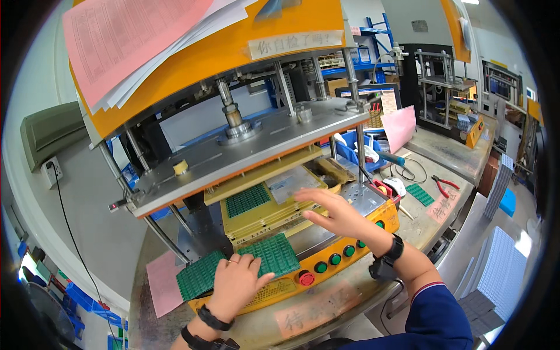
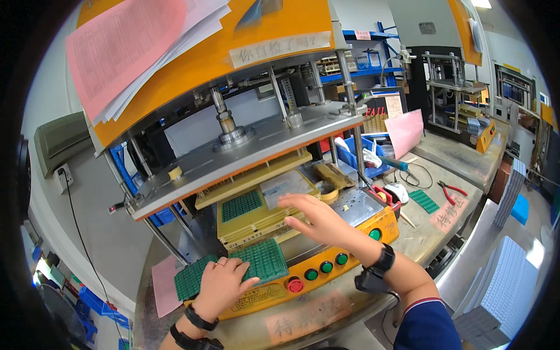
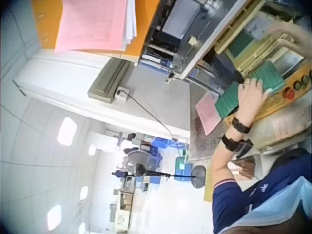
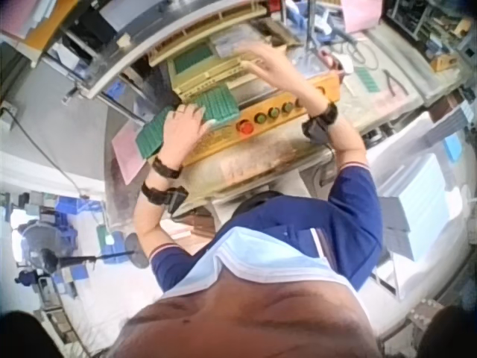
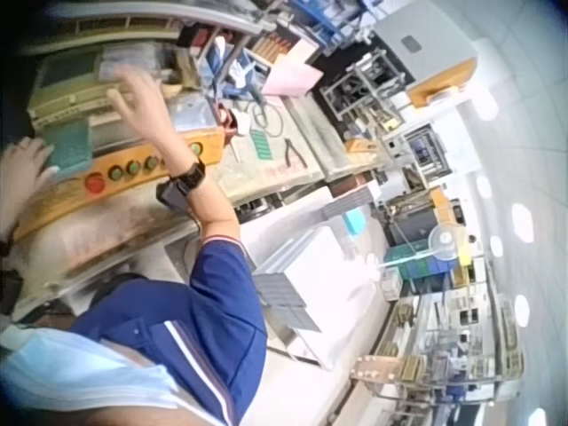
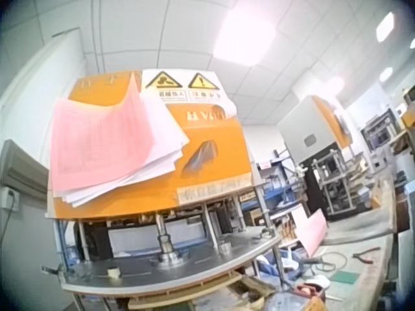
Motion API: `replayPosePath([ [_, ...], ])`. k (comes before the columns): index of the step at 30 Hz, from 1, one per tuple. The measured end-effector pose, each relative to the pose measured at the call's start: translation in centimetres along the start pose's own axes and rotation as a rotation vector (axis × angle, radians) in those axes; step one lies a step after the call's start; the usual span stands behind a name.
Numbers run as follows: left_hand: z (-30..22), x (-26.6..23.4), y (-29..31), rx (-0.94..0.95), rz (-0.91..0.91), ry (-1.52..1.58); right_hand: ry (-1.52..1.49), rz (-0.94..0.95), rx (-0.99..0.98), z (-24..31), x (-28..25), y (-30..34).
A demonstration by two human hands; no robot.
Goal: Inspecting and processing printed circuit boards using a press machine in an electronics factory.
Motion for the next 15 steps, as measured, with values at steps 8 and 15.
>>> replayPosePath([
  [8,9.7,4.8,-4.7,-0.434,-0.113,0.345,0.429,0.26,0.278,-7.2,8.6,-5.4],
  [15,13.6,8.7,-4.5,-0.573,-0.196,0.916,0.152,0.107,0.168,-6.6,10.2,-6.9],
])
Point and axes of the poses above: each hand's wrist, its own y-axis away from the middle knuckle, its own x-axis out of the palm, z = x × y, the point moved 6 cm from there along -y, towards the middle knuckle, and after that the axes turned 3 degrees about x, right-handed, at the moved point
